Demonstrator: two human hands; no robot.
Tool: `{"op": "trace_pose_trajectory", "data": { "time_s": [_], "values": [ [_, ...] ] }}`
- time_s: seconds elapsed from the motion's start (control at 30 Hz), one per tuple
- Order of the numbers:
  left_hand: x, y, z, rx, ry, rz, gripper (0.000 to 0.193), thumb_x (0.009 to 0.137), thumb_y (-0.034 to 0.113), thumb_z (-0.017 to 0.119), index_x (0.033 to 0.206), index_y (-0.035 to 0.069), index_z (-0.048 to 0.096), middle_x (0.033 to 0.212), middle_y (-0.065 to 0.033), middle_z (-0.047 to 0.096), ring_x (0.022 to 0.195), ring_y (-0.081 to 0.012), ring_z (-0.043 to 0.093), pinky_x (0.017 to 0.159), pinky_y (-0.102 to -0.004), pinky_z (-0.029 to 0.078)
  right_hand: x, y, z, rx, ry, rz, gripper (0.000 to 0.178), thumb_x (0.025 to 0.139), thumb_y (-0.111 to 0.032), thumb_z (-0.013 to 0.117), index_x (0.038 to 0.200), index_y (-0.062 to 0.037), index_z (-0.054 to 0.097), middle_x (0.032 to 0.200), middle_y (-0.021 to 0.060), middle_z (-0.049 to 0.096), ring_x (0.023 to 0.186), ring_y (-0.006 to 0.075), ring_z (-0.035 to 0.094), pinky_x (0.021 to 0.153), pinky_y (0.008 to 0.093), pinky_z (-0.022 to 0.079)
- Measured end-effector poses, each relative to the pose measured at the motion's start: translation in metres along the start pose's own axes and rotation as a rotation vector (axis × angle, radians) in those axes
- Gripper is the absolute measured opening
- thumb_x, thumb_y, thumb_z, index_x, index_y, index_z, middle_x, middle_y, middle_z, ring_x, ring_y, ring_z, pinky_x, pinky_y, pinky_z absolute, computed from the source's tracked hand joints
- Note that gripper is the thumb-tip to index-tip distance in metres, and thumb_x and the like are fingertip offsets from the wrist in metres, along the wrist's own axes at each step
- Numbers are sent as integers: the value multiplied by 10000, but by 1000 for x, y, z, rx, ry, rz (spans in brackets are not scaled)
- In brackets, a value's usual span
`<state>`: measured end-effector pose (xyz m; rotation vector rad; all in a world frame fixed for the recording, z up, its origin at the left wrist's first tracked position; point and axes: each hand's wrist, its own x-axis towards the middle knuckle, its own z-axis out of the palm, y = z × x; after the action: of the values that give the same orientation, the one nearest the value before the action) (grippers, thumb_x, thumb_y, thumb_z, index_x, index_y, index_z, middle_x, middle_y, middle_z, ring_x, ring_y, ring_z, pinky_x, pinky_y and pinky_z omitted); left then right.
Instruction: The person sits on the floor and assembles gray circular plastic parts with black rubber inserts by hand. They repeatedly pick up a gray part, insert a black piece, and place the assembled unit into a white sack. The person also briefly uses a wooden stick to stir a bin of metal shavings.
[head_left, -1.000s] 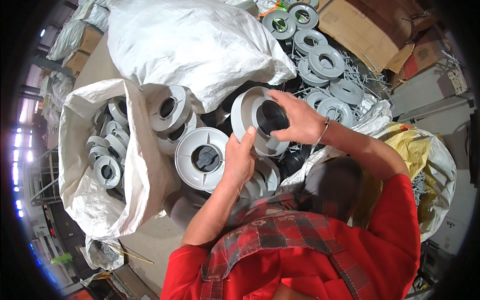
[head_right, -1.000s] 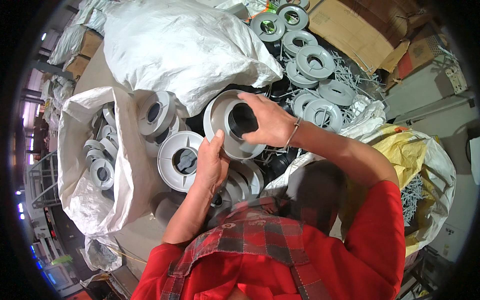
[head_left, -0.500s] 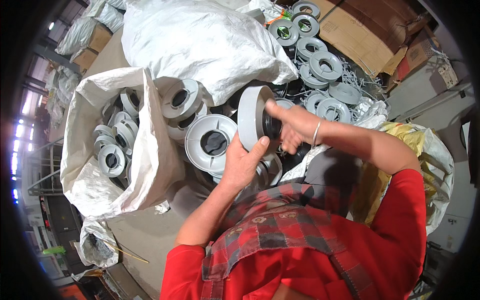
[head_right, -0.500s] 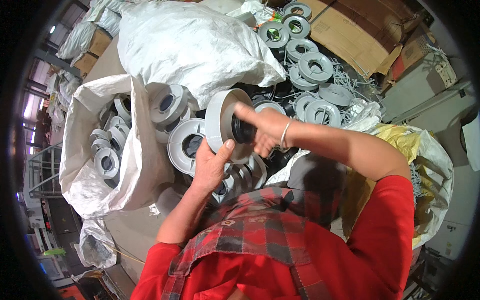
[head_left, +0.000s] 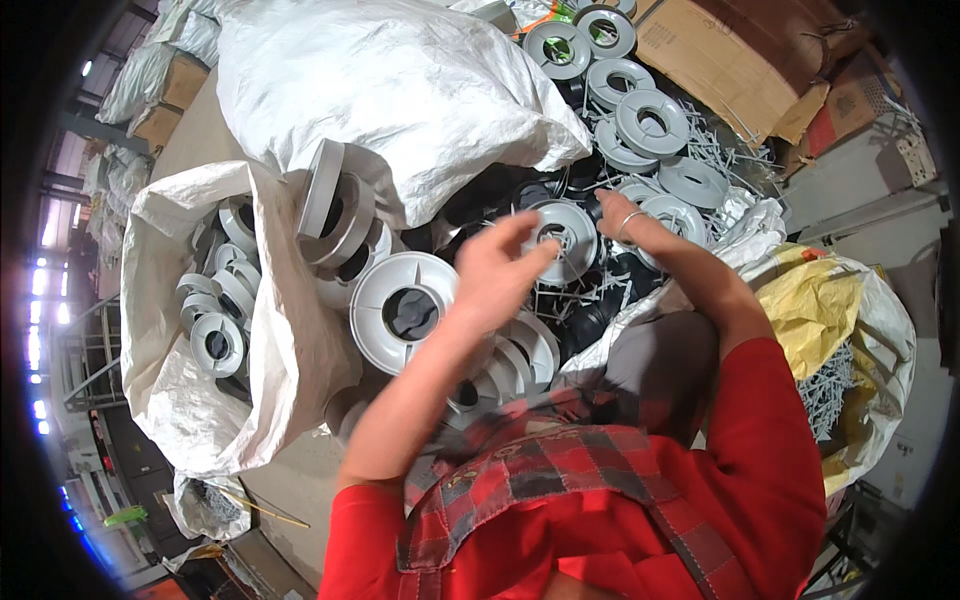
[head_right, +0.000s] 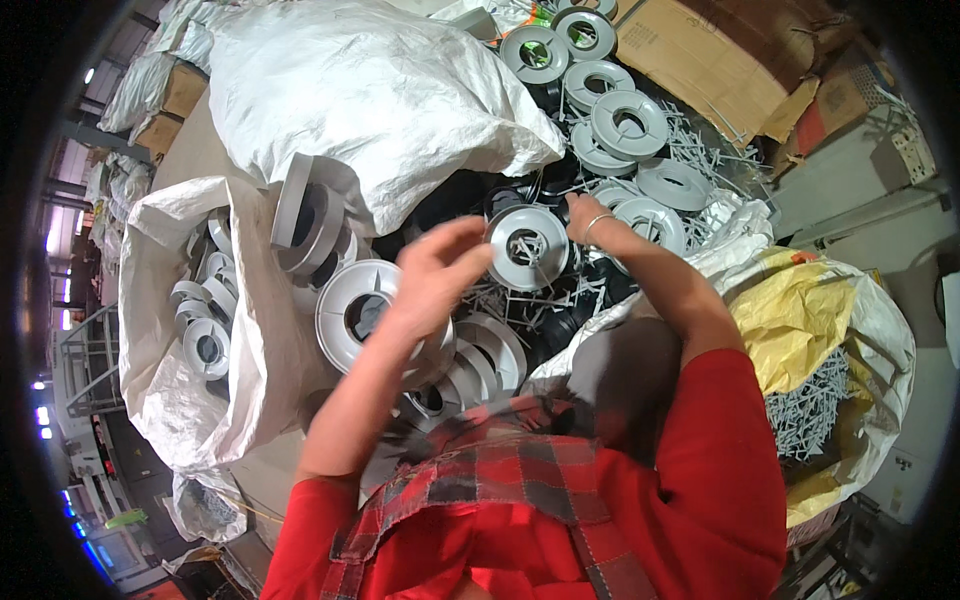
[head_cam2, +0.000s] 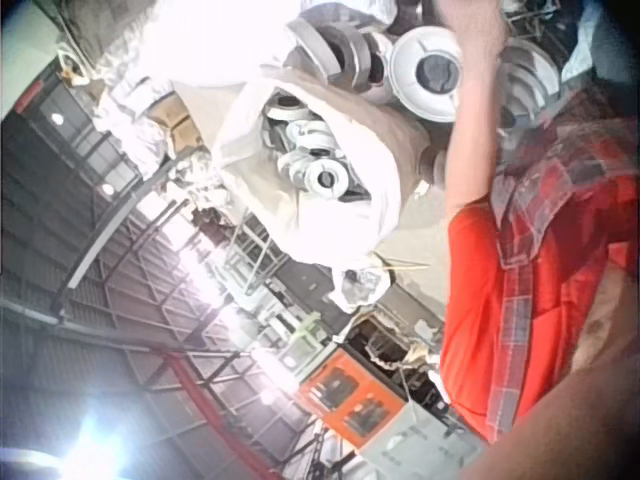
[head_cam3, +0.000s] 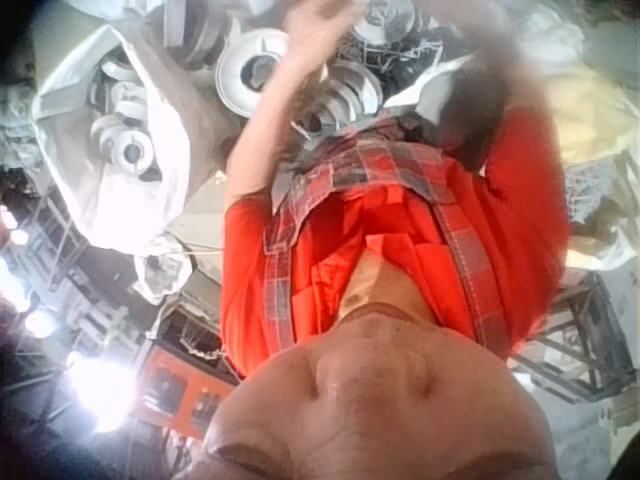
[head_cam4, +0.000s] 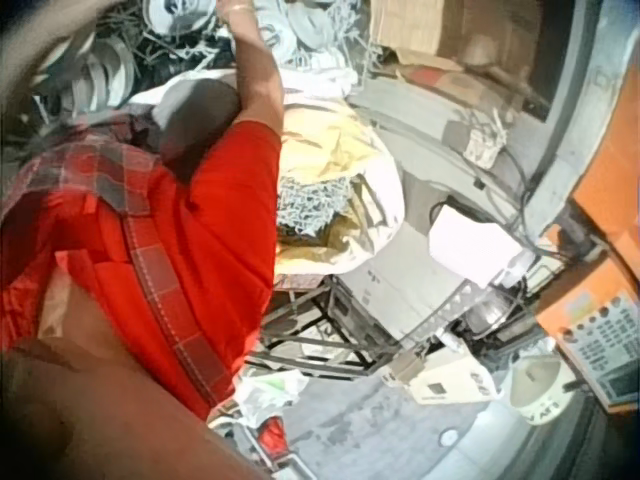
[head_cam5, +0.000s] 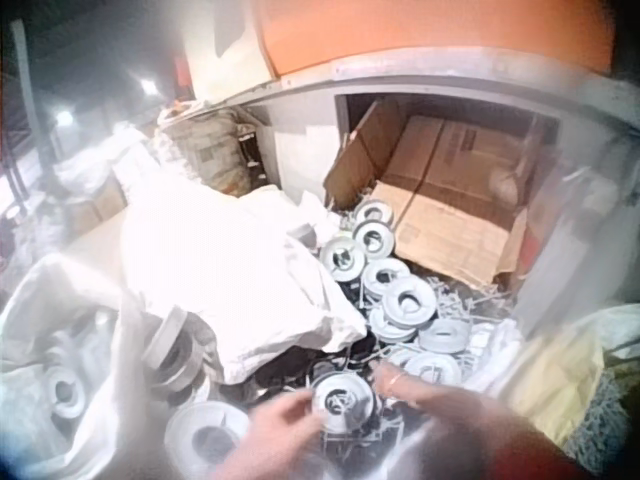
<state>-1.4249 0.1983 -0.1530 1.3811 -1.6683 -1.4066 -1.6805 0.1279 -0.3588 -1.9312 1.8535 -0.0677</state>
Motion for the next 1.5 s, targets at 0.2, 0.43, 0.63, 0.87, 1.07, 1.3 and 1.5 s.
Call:
{"op": "trace_pose_trajectory", "data": {
  "time_s": [0.2, 0.43, 0.63, 0.87, 1.07, 1.3, 1.5],
  "values": [
    [90, -144, 90, 320, 473, -427, 809, 691, 279, 686, 1315, -107, 344, 1394, -322, 311, 1328, -378, 295, 1093, -397, 262, 5, 14, 35, 94, 112, -132, 385, 712, -107, 643, 1059, 21, 533, 1097, 244, 574, 1043, 392, 552, 929, 421, 446],
    [94, -162, 86, -95, 365, -627, 390, 720, 141, 626, 1051, -57, 573, 965, -156, 639, 840, -258, 641, 734, -341, 491, -3, 16, 2, 159, 101, 47, 371, 773, -192, 537, 1079, 17, 545, 1099, 254, 558, 1033, 431, 547, 908, 462, 453],
    [51, -77, 60, -195, 317, -183, 398, 743, 156, 672, 1032, -40, 481, 908, -140, 625, 798, -191, 599, 720, -314, 483, -8, 0, -80, 215, 539, 61, 265, 870, -207, 481, 820, 18, 612, 775, 250, 621, 785, 423, 614, 731, 458, 497],
    [-9, -20, 23, -859, 55, -137, 391, 887, 183, 622, 1198, -14, 489, 1077, -106, 610, 958, -204, 605, 861, -366, 485, -101, -96, -145, 636, 592, -349, 206, 818, -197, 650, 805, 8, 636, 759, 134, 612, 674, 268, 589, 643, 357, 466],
    [-59, -15, 11, -1005, 66, -27, 441, 901, 272, 620, 1226, 21, 461, 1122, -82, 572, 1009, -180, 575, 885, -353, 478, -155, -157, -159, 371, 98, -423, 696, 650, -408, 790, 1130, 27, 536, 982, 200, 482, 931, 359, 516, 829, 404, 430],
    [-96, -11, -22, -893, -88, -175, 420, 891, 236, 641, 1197, 5, 470, 1085, -72, 579, 967, -160, 576, 821, -353, 505, -171, -174, -152, 19, 46, -932, 793, 553, -187, 774, 1218, 43, 408, 1044, 170, 466, 954, 354, 484, 819, 393, 459],
    [-111, -8, -29, -994, -129, -94, 474, 894, 236, 633, 1263, 10, 437, 1156, -74, 557, 1026, -167, 559, 851, -336, 498, -185, -185, -155, 17, 80, -986, 876, 589, -138, 776, 1340, 6, 348, 1195, 177, 459, 1065, 366, 466, 896, 370, 446]
  ]
}}
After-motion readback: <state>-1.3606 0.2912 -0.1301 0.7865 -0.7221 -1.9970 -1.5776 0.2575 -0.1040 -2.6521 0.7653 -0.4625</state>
